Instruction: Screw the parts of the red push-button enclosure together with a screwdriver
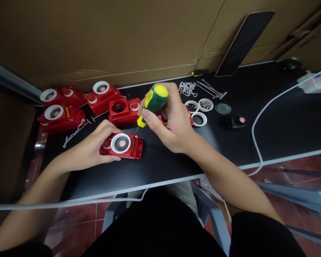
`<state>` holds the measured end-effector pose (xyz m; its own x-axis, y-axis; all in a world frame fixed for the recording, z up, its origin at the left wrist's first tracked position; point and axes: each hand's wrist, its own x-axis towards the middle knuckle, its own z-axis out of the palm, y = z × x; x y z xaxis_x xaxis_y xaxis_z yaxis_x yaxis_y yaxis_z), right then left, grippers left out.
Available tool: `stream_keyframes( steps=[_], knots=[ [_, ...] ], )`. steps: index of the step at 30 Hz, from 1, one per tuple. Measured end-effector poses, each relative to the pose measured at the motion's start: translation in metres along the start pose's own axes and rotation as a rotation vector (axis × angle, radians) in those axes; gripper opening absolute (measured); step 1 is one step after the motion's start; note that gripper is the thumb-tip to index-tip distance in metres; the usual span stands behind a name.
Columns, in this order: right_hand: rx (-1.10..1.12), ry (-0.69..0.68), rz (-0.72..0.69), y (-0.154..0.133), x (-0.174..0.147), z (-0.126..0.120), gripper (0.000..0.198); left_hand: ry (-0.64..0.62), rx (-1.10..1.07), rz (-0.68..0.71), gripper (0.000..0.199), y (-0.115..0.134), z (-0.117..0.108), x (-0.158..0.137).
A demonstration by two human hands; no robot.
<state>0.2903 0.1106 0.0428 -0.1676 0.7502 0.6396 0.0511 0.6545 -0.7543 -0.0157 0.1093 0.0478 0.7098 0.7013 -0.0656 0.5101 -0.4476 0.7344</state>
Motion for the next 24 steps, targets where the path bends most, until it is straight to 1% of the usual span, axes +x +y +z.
stream_keyframes(
  steps=[3, 6, 8, 11, 18, 24],
  knots=[
    [-0.026, -0.018, 0.01, 0.0048, -0.0023, 0.001, 0.028, -0.001, 0.008, 0.023, 0.062, -0.0002, -0.0004, 0.0],
    [-0.033, -0.063, 0.046, 0.0083, -0.0048, 0.0003, 0.031, -0.003, 0.021, 0.043, 0.061, 0.0005, -0.0006, 0.0],
    [-0.039, -0.065, 0.043, 0.0088, -0.0055, -0.0003, 0.033, -0.003, 0.028, 0.049, 0.06, 0.0016, -0.0007, 0.0],
    [-0.059, -0.054, 0.049, 0.0071, -0.0051, -0.0013, 0.035, 0.0, 0.043, 0.049, 0.061, 0.0032, -0.0008, -0.0002],
    [-0.102, -0.106, 0.133, 0.0002, -0.0057, -0.0059, 0.043, -0.004, 0.062, 0.04, 0.059, 0.0045, -0.0026, -0.0009],
    [-0.118, -0.098, 0.119, 0.0016, -0.0071, -0.0055, 0.046, -0.004, 0.068, 0.03, 0.062, 0.0057, -0.0019, 0.0004]
  ],
)
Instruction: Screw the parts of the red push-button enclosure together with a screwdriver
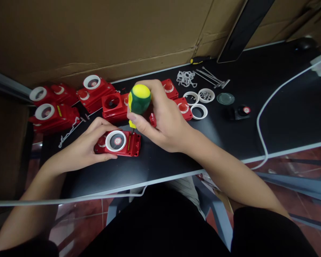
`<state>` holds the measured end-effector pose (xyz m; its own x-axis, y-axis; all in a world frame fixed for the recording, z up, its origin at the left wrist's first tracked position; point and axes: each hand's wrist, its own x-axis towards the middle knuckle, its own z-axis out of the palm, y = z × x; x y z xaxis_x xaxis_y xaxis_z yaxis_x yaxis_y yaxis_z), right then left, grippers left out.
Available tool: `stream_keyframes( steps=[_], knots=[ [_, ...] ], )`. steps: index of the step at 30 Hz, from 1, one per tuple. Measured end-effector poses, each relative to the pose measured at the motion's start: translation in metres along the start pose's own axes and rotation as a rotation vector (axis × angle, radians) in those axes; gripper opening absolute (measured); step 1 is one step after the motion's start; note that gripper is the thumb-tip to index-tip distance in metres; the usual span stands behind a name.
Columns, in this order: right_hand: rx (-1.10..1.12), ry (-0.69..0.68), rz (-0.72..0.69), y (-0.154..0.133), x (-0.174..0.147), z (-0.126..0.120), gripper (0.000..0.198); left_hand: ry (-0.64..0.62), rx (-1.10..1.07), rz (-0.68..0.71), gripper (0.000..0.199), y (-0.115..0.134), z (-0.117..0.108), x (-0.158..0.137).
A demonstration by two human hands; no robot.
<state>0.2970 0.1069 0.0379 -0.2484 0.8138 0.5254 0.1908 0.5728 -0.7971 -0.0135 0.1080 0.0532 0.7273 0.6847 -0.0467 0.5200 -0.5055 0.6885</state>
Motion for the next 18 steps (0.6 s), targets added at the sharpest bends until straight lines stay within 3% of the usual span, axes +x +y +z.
stream_keyframes(
  steps=[6, 10, 13, 18],
  knots=[
    [-0.036, -0.034, -0.012, -0.003, 0.001, -0.004, 0.045, -0.004, 0.01, 0.001, 0.062, -0.001, 0.0, 0.0],
    [-0.028, -0.159, -0.113, -0.014, 0.007, -0.009, 0.037, -0.008, 0.006, -0.006, 0.063, -0.001, -0.001, 0.0],
    [-0.003, -0.149, -0.19, -0.02, 0.013, -0.006, 0.031, -0.003, -0.011, -0.003, 0.063, -0.001, 0.0, 0.001],
    [0.102, -0.082, -0.042, -0.021, 0.019, 0.007, 0.043, 0.0, -0.023, 0.001, 0.065, -0.001, 0.001, 0.002]
  ],
)
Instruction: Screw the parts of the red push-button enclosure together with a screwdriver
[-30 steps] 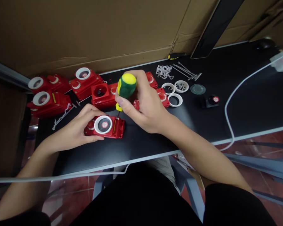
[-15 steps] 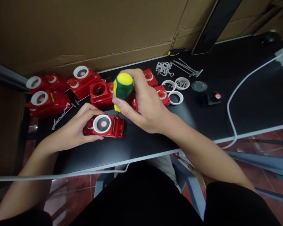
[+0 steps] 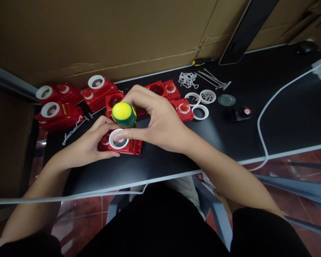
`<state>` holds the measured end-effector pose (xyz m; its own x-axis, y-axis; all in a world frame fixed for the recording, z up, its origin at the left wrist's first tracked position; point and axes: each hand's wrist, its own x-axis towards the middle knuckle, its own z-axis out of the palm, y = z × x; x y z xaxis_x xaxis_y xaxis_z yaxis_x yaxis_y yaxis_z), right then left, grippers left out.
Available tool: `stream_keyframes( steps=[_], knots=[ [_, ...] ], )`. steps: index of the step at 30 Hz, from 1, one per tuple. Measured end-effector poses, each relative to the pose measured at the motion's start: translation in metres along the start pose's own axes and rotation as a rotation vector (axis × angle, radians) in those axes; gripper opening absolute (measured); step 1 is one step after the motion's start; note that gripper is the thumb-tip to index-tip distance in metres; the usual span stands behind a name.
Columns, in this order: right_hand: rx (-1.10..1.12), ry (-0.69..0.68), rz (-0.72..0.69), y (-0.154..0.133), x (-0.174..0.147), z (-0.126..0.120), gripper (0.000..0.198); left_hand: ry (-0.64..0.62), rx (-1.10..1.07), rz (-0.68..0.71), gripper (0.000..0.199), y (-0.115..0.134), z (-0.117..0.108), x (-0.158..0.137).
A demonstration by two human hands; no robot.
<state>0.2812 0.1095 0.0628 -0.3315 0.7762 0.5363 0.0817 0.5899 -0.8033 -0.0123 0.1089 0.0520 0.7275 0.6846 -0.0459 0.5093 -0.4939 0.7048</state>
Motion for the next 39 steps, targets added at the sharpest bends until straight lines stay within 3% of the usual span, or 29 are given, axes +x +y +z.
stream_keyframes(
  steps=[5, 15, 19, 26, 32, 35, 39],
  knots=[
    [0.075, 0.132, 0.139, 0.002, -0.002, 0.008, 0.049, -0.004, -0.01, -0.016, 0.068, -0.001, -0.001, 0.0],
    [0.213, 0.113, 0.086, 0.023, 0.0, 0.009, 0.05, 0.011, -0.006, -0.02, 0.065, 0.001, -0.002, 0.001],
    [0.289, 0.096, 0.111, 0.029, 0.004, 0.014, 0.051, 0.114, 0.023, 0.0, 0.066, -0.001, 0.008, 0.003],
    [0.43, 0.281, 0.07, 0.016, 0.013, 0.041, 0.048, 0.234, 0.075, 0.01, 0.065, 0.002, 0.031, 0.005],
    [0.564, 0.18, 0.261, 0.007, 0.024, 0.059, 0.08, 0.201, 0.015, 0.051, 0.068, -0.001, 0.025, 0.004],
    [0.628, 0.138, 0.29, 0.002, 0.03, 0.052, 0.084, 0.192, 0.023, 0.053, 0.068, -0.003, 0.022, 0.003],
    [0.641, 0.205, 0.237, -0.011, 0.039, 0.03, 0.085, 0.171, 0.03, 0.043, 0.068, -0.002, 0.02, 0.003]
  ],
)
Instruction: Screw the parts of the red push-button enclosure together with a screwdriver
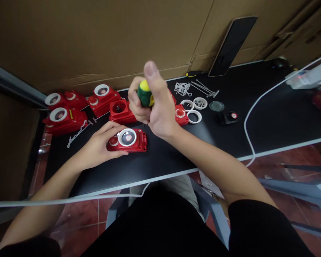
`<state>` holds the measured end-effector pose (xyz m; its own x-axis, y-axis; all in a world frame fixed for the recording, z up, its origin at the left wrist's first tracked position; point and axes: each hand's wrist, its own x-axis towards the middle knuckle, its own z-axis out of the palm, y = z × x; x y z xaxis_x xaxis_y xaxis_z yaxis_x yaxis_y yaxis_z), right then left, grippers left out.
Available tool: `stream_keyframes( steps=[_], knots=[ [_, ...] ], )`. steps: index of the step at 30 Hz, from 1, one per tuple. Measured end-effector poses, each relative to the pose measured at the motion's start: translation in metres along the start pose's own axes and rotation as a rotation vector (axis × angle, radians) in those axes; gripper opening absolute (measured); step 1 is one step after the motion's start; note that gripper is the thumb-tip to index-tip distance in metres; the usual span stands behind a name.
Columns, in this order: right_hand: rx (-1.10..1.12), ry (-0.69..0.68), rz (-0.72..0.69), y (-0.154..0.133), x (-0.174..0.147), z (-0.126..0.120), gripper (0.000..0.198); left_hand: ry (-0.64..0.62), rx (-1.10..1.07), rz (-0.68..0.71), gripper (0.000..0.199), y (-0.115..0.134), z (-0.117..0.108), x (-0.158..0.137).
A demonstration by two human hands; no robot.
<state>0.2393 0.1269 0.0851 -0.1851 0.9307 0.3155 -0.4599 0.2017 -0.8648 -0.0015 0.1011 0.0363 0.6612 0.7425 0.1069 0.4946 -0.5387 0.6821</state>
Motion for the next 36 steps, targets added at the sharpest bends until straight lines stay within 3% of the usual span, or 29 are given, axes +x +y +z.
stream_keyframes(
  steps=[5, 16, 22, 24, 26, 28, 30, 32, 33, 34, 36],
  knots=[
    [0.005, -0.011, 0.024, 0.001, 0.0, 0.002, 0.09, -0.012, 0.022, -0.023, 0.069, 0.0, -0.002, 0.0],
    [0.091, 0.025, -0.06, 0.01, -0.006, 0.003, 0.072, -0.024, 0.056, -0.009, 0.068, 0.002, -0.004, 0.001],
    [-0.016, 0.066, -0.213, 0.002, -0.008, 0.01, 0.02, -0.017, 0.051, 0.005, 0.066, 0.005, -0.005, 0.001],
    [0.013, 0.102, -0.268, -0.001, -0.01, 0.016, 0.021, -0.014, 0.042, 0.01, 0.066, 0.005, -0.005, 0.001],
    [0.077, 0.092, -0.255, -0.004, -0.01, 0.019, 0.034, -0.01, 0.036, 0.023, 0.067, 0.004, -0.004, 0.001],
    [0.121, -0.024, -0.17, -0.01, -0.004, 0.015, 0.055, -0.012, 0.041, 0.031, 0.068, 0.002, -0.004, 0.001],
    [0.089, -0.327, -0.018, -0.017, 0.007, 0.006, 0.071, -0.016, 0.053, 0.036, 0.069, 0.0, -0.005, 0.0],
    [0.043, -0.678, 0.138, -0.021, 0.02, -0.004, 0.073, -0.019, 0.058, 0.034, 0.07, 0.0, -0.005, 0.0],
    [0.041, -0.747, 0.175, -0.021, 0.024, -0.007, 0.071, -0.018, 0.055, 0.033, 0.07, -0.001, -0.005, -0.001],
    [0.053, -0.718, 0.162, -0.018, 0.026, -0.007, 0.068, -0.014, 0.052, 0.032, 0.071, -0.001, -0.005, -0.001],
    [0.013, -0.489, 0.061, -0.01, 0.022, -0.001, 0.057, 0.003, 0.054, 0.032, 0.071, -0.001, -0.004, -0.001]
  ],
)
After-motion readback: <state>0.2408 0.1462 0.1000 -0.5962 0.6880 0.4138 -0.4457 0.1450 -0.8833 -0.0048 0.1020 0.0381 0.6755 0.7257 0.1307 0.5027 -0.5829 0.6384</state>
